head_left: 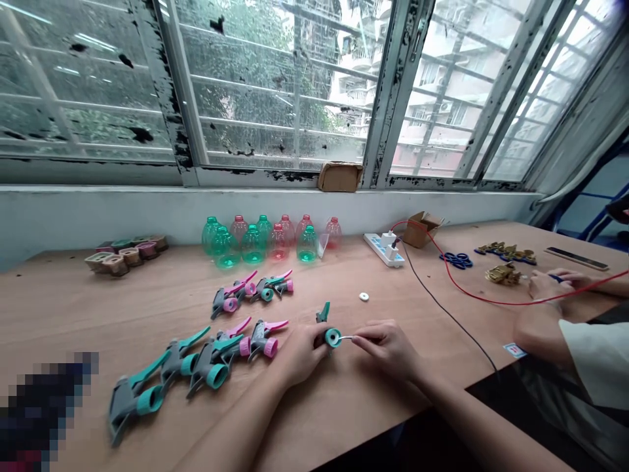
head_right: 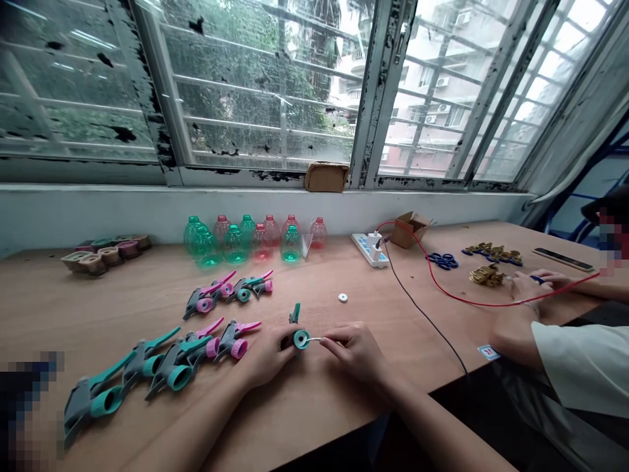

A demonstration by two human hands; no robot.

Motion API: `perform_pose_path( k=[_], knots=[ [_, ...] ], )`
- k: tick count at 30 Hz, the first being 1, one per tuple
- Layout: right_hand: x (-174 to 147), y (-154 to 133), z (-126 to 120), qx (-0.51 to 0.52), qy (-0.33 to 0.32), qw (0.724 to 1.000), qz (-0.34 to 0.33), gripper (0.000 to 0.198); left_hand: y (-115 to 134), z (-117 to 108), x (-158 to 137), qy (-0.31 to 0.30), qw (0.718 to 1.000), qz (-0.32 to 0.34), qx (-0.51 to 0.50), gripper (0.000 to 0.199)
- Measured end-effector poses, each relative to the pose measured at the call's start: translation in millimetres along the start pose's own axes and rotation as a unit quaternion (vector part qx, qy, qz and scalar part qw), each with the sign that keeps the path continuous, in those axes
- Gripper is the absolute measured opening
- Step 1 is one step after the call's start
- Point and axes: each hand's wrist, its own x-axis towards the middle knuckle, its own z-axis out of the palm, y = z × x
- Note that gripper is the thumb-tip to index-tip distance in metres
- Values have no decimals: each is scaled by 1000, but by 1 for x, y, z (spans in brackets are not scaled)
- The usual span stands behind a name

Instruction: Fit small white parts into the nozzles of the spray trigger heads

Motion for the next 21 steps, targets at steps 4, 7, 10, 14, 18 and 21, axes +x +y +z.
perform_pose_path(
  k=[4, 7, 10, 14, 18, 21],
  knots=[
    [1, -1, 4, 36, 11, 999, 7, 36, 0, -1, -1, 2, 1000, -1, -19, 14],
    [1, -2, 3, 10, 15, 1000, 2, 37, -1, -1, -1, 11, 1000, -4, -17, 15],
    [1, -6, -1, -94, 19, 995, -16, 35, -1, 0, -1, 20, 1000, -11, -2, 17],
    [1, -16, -3, -181, 20, 983, -23, 35, 1, 0, -1, 27, 1000, -14, 2, 19],
    [1, -17, 5, -104, 23, 994, -4, 39, 2, -2, -1, 30, 999, -17, -6, 19],
    [1, -12, 11, -35, 34, 999, 0, 42, 1, -3, -1, 24, 999, -23, -16, 20]
  ],
)
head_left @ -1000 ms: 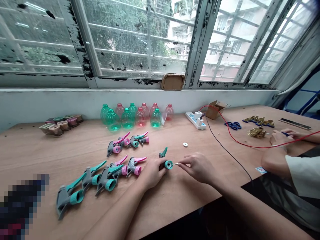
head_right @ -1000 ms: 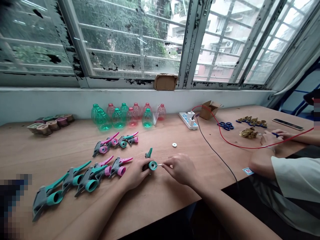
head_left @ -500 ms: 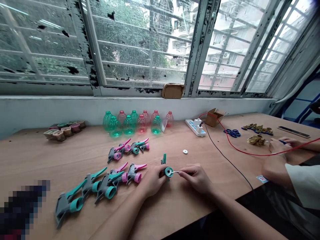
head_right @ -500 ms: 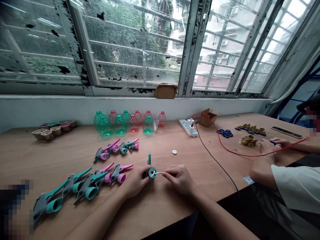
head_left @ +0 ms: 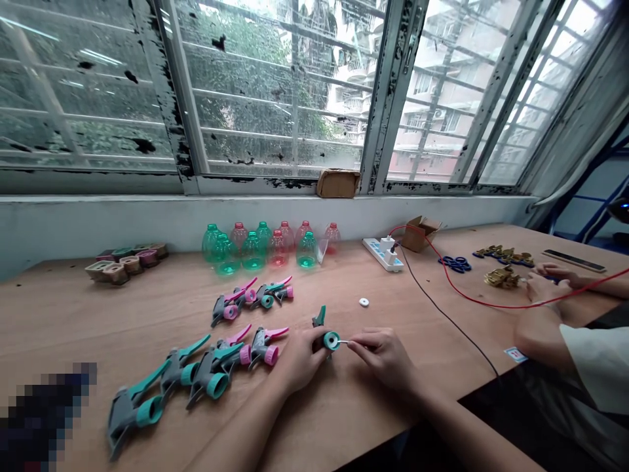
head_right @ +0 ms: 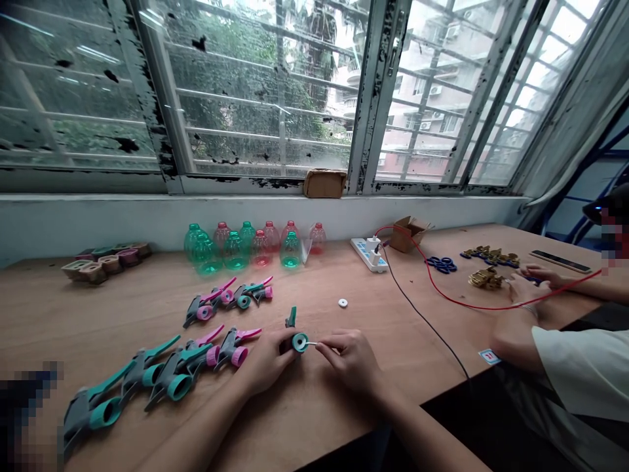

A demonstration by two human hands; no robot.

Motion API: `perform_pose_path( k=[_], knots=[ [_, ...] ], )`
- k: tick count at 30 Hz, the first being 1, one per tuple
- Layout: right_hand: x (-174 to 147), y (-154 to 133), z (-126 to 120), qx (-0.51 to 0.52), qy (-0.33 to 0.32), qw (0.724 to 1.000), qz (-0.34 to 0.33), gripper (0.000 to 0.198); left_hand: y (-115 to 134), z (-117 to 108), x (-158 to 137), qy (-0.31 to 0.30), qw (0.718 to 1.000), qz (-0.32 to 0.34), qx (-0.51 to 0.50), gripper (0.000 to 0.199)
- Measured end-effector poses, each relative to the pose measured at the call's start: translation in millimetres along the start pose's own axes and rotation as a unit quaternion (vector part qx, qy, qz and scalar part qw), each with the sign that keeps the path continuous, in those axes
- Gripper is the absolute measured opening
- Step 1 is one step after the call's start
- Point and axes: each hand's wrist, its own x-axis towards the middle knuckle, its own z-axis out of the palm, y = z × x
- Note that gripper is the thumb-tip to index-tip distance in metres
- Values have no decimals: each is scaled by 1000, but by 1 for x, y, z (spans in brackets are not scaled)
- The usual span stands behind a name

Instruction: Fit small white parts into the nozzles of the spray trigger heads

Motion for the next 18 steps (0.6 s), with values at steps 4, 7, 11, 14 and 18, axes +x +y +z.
perform_pose_path(
  k=[4, 7, 11, 14, 18],
  knots=[
    [-2, 4, 4, 46, 17, 999, 6, 37, 0, -1, 0, -2, 1000, 2, -10, 19],
    [-3, 5, 4, 54, 13, 998, 5, 34, 1, -2, 0, -4, 1000, 5, -17, 19],
    [-4, 3, 4, -21, 28, 999, -1, 32, 1, 0, 0, 1, 1000, 0, -15, 20],
    [-5, -1, 5, -79, 44, 996, 3, 32, 0, 2, 0, 15, 1000, -5, -8, 21],
    [-5, -1, 8, -28, 44, 999, 15, 38, 0, 1, 0, 26, 1000, 2, -6, 20]
  ],
)
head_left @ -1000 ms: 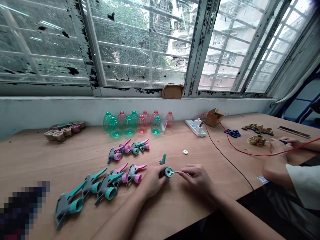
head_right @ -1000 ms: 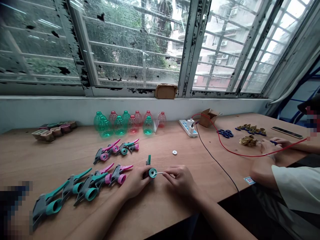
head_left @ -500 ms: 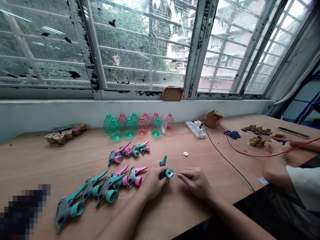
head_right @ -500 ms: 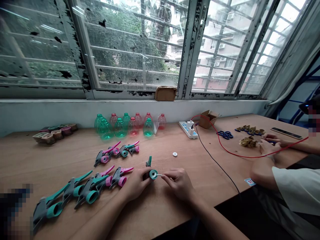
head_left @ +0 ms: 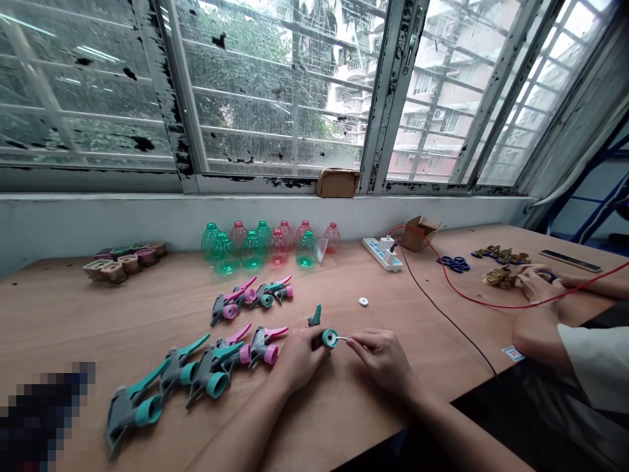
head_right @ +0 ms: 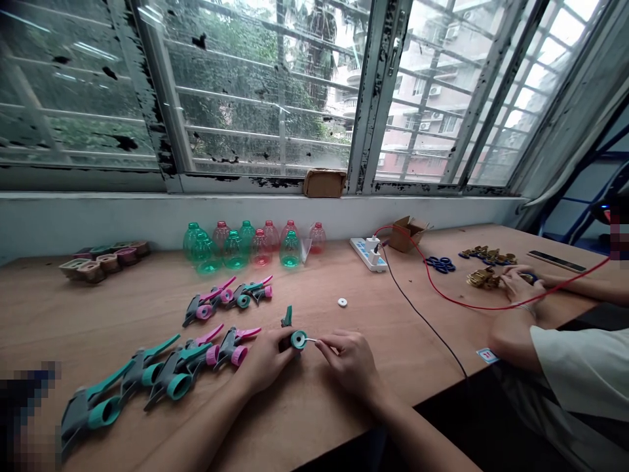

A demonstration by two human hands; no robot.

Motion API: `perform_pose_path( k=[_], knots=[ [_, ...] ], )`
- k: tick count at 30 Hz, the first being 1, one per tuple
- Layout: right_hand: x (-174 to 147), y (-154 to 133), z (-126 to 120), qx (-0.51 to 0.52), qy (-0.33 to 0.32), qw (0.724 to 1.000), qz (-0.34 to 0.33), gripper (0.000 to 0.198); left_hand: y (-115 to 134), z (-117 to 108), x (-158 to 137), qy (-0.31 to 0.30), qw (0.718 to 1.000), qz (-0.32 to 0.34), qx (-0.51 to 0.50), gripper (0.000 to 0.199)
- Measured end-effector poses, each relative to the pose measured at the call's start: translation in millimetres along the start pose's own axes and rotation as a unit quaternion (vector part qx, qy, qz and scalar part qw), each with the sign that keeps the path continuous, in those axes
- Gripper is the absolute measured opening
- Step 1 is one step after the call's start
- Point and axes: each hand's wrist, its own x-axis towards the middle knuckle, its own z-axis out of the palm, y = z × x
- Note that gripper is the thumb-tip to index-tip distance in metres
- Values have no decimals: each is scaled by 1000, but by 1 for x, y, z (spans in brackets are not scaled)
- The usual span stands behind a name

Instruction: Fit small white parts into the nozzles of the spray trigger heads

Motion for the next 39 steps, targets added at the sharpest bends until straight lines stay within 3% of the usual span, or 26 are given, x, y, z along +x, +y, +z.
perform_pose_path(
  k=[11, 27, 39],
  knots=[
    [7, -2, -2, 118, -12, 993, 7, 36, 5, 0, -1, -31, 999, 9, -38, 27],
    [3, 4, -7, 125, -12, 992, 28, 35, 5, 1, 0, -16, 999, -3, -33, 18],
    [11, -10, -6, 160, -48, 986, 7, 24, 4, 1, -1, -26, 999, 9, -37, 23]
  ],
)
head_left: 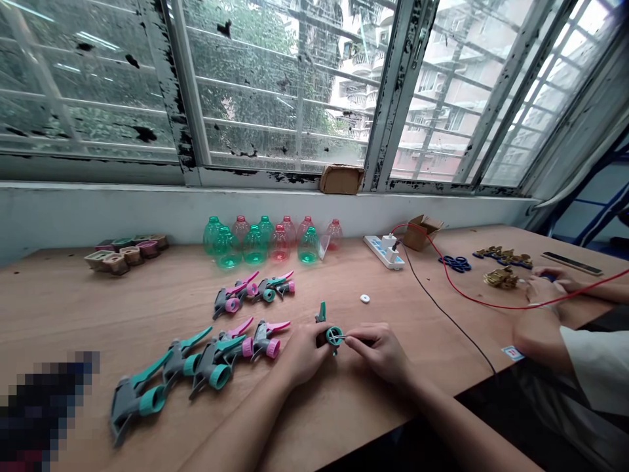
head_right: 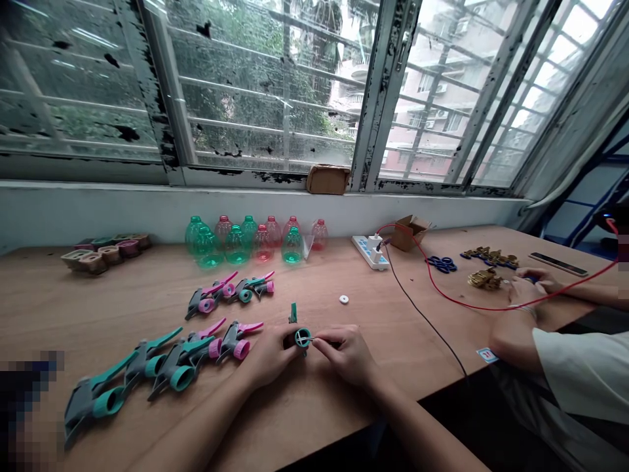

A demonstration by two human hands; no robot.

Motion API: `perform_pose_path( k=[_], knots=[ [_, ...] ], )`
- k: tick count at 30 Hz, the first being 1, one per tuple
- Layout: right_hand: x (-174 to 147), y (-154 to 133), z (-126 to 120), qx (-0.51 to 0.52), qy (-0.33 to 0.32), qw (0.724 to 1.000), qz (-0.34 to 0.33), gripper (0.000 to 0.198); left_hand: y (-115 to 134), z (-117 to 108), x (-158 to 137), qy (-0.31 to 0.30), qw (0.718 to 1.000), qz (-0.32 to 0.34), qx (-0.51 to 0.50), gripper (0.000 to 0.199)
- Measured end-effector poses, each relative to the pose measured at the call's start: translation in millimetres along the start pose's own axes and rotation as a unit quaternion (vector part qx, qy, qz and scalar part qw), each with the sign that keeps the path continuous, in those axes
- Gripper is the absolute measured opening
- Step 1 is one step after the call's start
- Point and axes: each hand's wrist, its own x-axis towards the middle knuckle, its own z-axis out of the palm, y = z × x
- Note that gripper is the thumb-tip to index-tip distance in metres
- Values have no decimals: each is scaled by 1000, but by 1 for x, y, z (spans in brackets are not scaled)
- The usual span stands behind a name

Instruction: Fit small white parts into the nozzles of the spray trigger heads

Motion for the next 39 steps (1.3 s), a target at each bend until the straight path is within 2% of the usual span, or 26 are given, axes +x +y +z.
perform_pose_path(
  k=[4, 8, 13, 15, 18, 21, 25, 34, 39],
  knots=[
    [-3, 3, -2, 24, -3, 1000, 16, 25, -1, 0, 0, 1, 1000, 0, 4, 25],
    [-6, 16, -10, 76, 21, 994, 74, 29, -1, 0, 0, 1, 1000, -1, 5, 23],
    [2, 47, -35, 184, 90, 963, 178, 40, -2, 0, 0, 1, 1000, -3, 9, 16],
    [8, 61, -48, 190, 107, 955, 203, 45, -3, 0, 0, 0, 1000, -2, 11, 15],
    [17, 83, -67, 110, 103, 964, 219, 47, -4, 0, 0, -1, 1000, -2, 16, 15],
    [25, 102, -80, -9, 61, 977, 203, 43, -4, 1, 1, -2, 1000, -2, 18, 15],
    [32, 117, -88, -114, 12, 975, 191, 39, -4, 0, 0, -5, 1000, 0, 12, 14],
    [48, 109, -87, -246, -50, 950, 185, 36, -6, 1, 2, -10, 1000, -1, 16, 16],
    [52, 104, -85, -282, -64, 938, 189, 36, -5, 1, 1, -12, 1000, -2, 14, 17]
  ],
)
